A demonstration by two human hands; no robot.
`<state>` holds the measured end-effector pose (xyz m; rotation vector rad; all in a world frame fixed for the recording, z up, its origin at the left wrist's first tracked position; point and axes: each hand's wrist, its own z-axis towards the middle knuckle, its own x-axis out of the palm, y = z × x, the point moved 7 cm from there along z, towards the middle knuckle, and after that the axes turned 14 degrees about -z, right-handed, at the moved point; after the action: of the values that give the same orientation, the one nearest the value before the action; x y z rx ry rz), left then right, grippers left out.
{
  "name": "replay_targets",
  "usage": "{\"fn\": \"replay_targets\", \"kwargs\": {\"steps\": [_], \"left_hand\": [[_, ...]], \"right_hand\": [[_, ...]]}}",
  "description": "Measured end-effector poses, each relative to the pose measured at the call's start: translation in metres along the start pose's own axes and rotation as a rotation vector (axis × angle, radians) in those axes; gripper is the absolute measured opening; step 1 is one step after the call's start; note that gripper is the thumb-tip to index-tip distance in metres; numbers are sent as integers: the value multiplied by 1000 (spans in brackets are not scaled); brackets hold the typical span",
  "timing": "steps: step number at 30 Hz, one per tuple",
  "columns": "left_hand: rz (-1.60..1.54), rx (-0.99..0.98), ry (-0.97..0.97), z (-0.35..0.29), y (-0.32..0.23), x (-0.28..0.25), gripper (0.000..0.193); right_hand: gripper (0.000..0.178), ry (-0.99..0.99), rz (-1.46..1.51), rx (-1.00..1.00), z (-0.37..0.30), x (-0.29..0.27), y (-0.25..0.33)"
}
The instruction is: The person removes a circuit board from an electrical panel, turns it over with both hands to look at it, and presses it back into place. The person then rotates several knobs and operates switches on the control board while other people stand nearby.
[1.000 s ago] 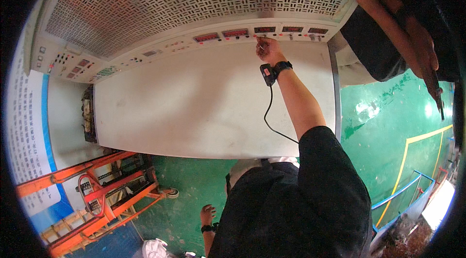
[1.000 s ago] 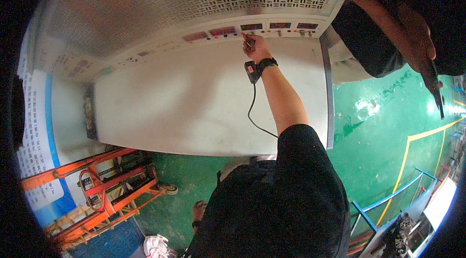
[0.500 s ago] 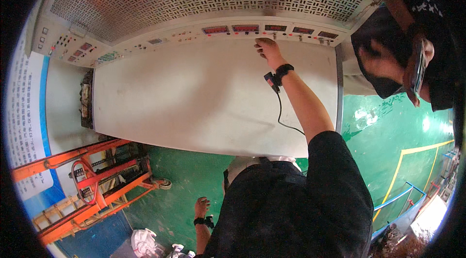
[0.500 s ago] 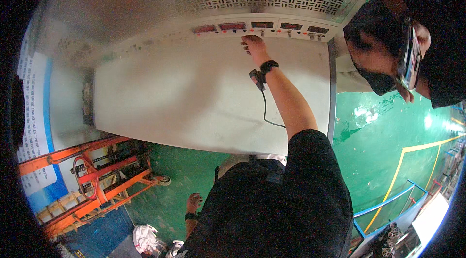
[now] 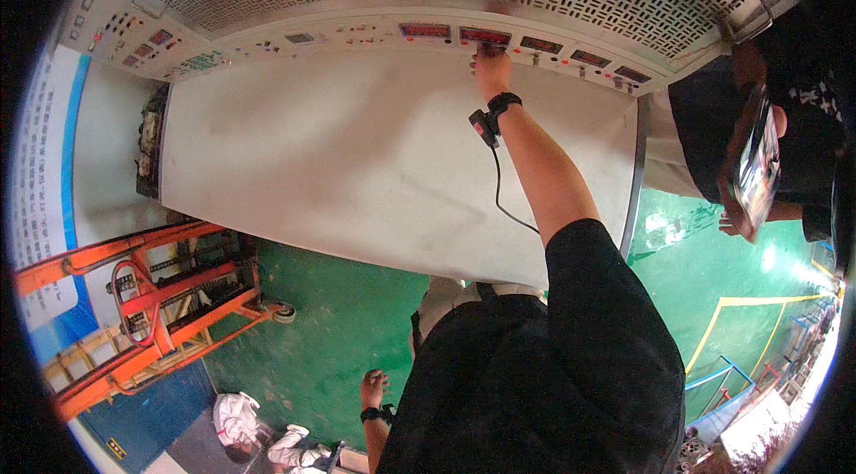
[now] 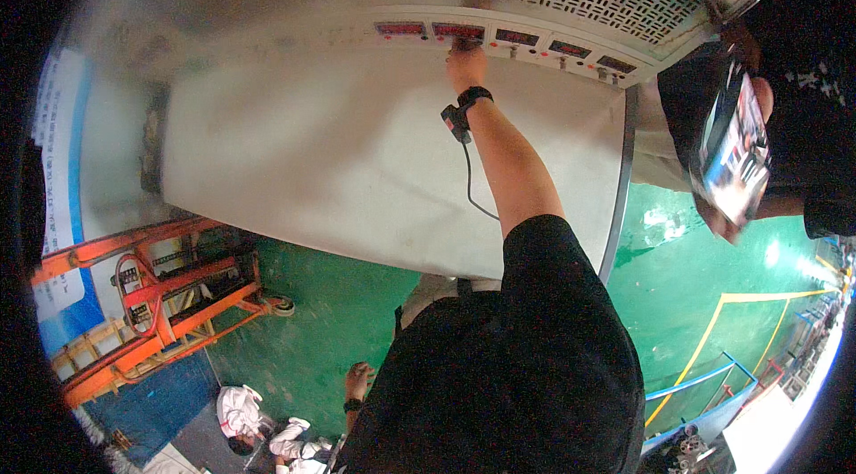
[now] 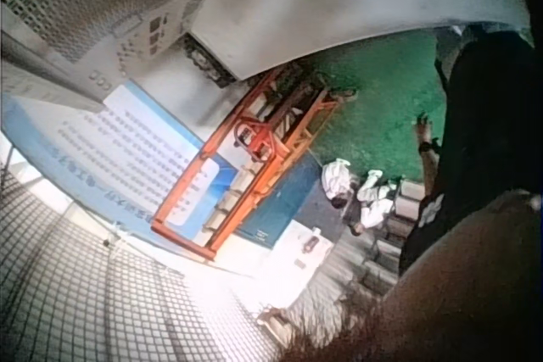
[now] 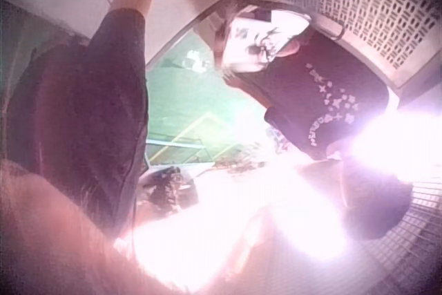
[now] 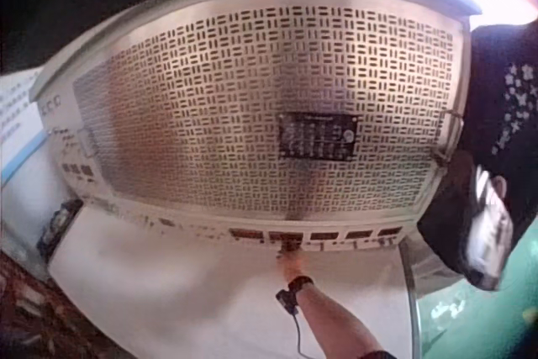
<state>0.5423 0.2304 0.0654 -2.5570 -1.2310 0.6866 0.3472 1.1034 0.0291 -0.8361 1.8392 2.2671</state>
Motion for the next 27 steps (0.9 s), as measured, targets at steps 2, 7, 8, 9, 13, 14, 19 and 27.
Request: {"fn": "replay_targets", "kwargs": {"steps": [2, 7, 8, 9, 13, 14, 19, 27], "left_hand": [[105, 23, 25, -14, 20, 7, 32], [181, 48, 121, -13, 2, 24, 32], [192, 65, 131, -2, 2, 20, 32], [36, -16, 75, 4, 32, 8, 31], [-14, 6, -21, 0, 14, 13, 30], [-23, -22, -28, -1, -13, 18, 29], [-132, 47, -17, 1, -17, 0, 32], [-27, 16, 6, -18, -20, 3, 30]], "right_hand": [[19, 92, 145, 207, -23, 4, 27], [19, 146, 678, 535, -19, 2, -2], [19, 43, 533, 149, 5, -6, -16], [19, 38, 463, -34, -2, 8, -2], [18, 264, 1319, 687, -30, 24, 14], [20, 281, 1312, 726, -27, 16, 11], [24, 283, 1423, 860, -33, 28, 25], [21, 297, 1764, 838, -32, 38, 38]]}}
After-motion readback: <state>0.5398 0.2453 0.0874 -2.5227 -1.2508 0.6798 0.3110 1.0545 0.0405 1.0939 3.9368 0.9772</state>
